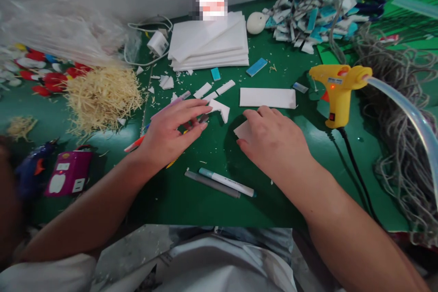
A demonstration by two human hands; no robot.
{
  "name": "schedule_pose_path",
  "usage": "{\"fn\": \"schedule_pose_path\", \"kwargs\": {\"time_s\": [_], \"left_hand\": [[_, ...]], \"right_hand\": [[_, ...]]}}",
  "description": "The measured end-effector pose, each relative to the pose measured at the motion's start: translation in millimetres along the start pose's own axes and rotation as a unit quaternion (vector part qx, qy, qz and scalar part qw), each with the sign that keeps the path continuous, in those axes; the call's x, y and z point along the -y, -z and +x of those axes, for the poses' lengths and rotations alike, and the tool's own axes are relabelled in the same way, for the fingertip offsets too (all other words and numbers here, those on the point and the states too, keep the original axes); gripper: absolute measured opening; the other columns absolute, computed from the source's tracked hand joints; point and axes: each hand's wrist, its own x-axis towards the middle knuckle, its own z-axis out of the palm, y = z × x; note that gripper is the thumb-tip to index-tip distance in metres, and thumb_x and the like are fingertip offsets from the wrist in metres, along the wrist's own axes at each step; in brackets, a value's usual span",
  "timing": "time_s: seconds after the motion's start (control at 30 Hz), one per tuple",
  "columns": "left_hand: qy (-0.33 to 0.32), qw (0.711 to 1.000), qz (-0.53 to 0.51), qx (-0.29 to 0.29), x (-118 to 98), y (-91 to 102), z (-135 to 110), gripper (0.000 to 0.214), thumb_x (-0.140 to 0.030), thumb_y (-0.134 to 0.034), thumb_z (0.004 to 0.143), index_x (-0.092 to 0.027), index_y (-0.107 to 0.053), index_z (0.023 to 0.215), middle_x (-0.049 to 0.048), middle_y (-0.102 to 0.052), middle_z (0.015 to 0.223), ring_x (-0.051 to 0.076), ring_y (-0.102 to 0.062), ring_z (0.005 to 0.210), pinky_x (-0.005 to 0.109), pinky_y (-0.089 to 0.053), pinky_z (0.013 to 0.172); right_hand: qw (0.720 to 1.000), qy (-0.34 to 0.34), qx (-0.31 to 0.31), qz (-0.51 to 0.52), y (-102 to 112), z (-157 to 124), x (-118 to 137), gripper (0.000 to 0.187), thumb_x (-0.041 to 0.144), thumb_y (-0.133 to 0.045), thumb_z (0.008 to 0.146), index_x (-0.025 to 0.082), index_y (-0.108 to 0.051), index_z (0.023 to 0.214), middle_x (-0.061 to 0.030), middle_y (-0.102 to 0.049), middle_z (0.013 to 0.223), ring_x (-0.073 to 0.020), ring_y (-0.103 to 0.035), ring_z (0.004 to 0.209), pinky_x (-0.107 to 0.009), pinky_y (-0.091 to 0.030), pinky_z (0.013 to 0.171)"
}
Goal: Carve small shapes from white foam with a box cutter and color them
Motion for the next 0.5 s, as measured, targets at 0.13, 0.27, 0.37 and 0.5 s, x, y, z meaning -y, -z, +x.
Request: {"fn": "schedule_pose_path", "kwargs": {"time_s": [0.13, 0.27, 0.37, 0.5], "left_hand": [[-0.014, 0.992, 0.124, 0.007, 2.5, 6.4, -1.4, 0.025, -0.023, -0.059, 0.100, -0.018, -0.073, 0.121, 0.0095, -0.076, 0.123, 0.021, -0.074, 0.105, 0.035, -0.057, 0.099], [0.069, 0.957, 0.278, 0.045, -2.7, 17.0, -3.5, 0.020, -0.040, -0.073, 0.092, -0.021, -0.074, 0.095, 0.0094, -0.077, 0.093, 0.032, -0.075, 0.098, 0.037, -0.057, 0.075], [0.103, 0.933, 0.328, 0.111, -8.3, 21.2, -4.3, 0.024, -0.046, -0.078, 0.084, -0.023, -0.070, 0.081, 0.0052, -0.072, 0.075, 0.028, -0.071, 0.070, 0.033, -0.042, 0.054], [0.111, 0.915, 0.358, 0.147, -15.1, 20.6, -4.7, 0.012, -0.034, -0.069, 0.085, -0.025, -0.067, 0.079, 0.0018, -0.067, 0.064, 0.023, -0.062, 0.055, 0.031, -0.028, 0.047]], "right_hand": [[1.000, 0.006, 0.009, 0.012, 2.9, 0.0, 0.2, 0.049, 0.024, -0.069, 0.078, 0.018, -0.074, 0.126, -0.0146, -0.076, 0.109, -0.0350, -0.072, 0.100, -0.047, -0.058, 0.082], [0.997, 0.059, -0.010, 0.057, -0.3, 1.1, 3.4, 0.053, 0.022, -0.071, 0.078, 0.020, -0.072, 0.131, -0.0132, -0.077, 0.113, -0.0345, -0.072, 0.106, -0.048, -0.060, 0.089], [0.992, 0.089, -0.004, 0.085, -5.5, 1.8, 8.8, 0.055, 0.020, -0.070, 0.080, 0.019, -0.070, 0.135, -0.0128, -0.076, 0.115, -0.0328, -0.071, 0.107, -0.048, -0.060, 0.092], [0.993, 0.093, 0.007, 0.068, -10.0, 1.0, 12.7, 0.057, 0.020, -0.075, 0.079, 0.016, -0.069, 0.136, -0.0152, -0.075, 0.120, -0.0327, -0.070, 0.107, -0.047, -0.060, 0.090]]}}
